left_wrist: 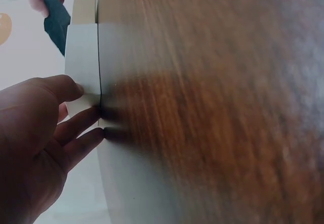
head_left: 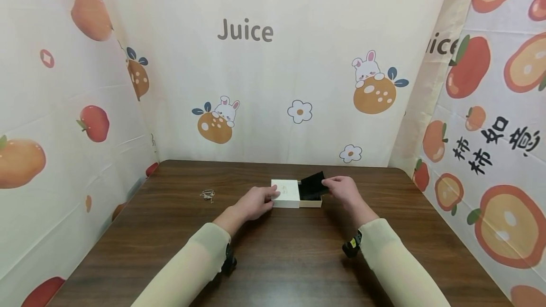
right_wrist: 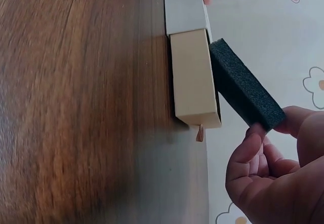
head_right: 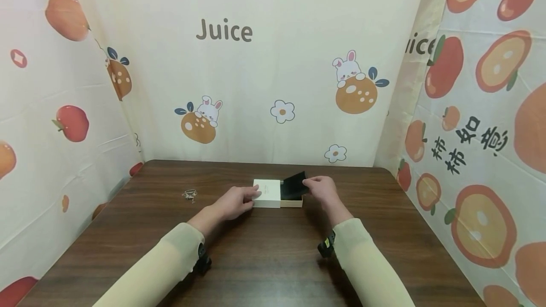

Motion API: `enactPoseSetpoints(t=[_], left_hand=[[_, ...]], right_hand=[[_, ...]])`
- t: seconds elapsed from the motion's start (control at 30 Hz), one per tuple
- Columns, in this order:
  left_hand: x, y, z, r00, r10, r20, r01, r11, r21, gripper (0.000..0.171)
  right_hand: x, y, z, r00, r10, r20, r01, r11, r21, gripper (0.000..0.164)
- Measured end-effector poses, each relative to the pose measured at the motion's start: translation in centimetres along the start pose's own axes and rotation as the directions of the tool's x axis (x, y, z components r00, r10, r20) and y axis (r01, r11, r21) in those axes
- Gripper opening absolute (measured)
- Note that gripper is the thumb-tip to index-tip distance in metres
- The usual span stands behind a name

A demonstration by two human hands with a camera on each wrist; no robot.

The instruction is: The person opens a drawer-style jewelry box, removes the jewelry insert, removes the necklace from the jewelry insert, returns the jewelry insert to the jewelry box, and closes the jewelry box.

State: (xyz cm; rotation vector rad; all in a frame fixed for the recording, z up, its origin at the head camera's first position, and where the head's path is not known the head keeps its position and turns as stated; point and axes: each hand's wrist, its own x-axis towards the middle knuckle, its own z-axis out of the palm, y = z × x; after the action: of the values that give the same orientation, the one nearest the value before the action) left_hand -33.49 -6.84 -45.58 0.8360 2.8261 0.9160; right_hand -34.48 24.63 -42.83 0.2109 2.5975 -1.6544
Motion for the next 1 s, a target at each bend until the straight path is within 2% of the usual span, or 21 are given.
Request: enactPoseSetpoints(t=[0.23, 0.63, 0.83, 1.0], left_hand=[[0.0, 0.0, 0.1, 1.000, -0.017, 0.006, 0.017, 1.000, -0.003, 0.041], [0.1, -0.1, 0.2, 1.000, -0.017, -0.005, 0.017, 1.000, 0.006, 0.041], [0.1, 0.0, 0.2, 1.000, -0.010, -0.006, 0.010, 1.000, 0.004, 0.040], [0.1, -0.1, 0.3, 1.000, -0.016, -0.002, 0.016, 1.000, 0.010, 0.040]], right_hand=[[0.3, 0.6, 0.3, 1.000, 0.003, -0.004, -0.003, 0.999, -0.032, 0.036], [0.4, 0.6, 2.2, 1.000, -0.003, -0.013, 0.003, 1.000, 0.000, 0.033], [0.2, 0.7, 2.6, 0.999, -0.039, -0.029, 0.036, 0.992, -0.120, 0.028], [0.2, 1.0, 2.8, 0.999, -0.009, -0.034, 0.002, 0.978, -0.209, 0.028]])
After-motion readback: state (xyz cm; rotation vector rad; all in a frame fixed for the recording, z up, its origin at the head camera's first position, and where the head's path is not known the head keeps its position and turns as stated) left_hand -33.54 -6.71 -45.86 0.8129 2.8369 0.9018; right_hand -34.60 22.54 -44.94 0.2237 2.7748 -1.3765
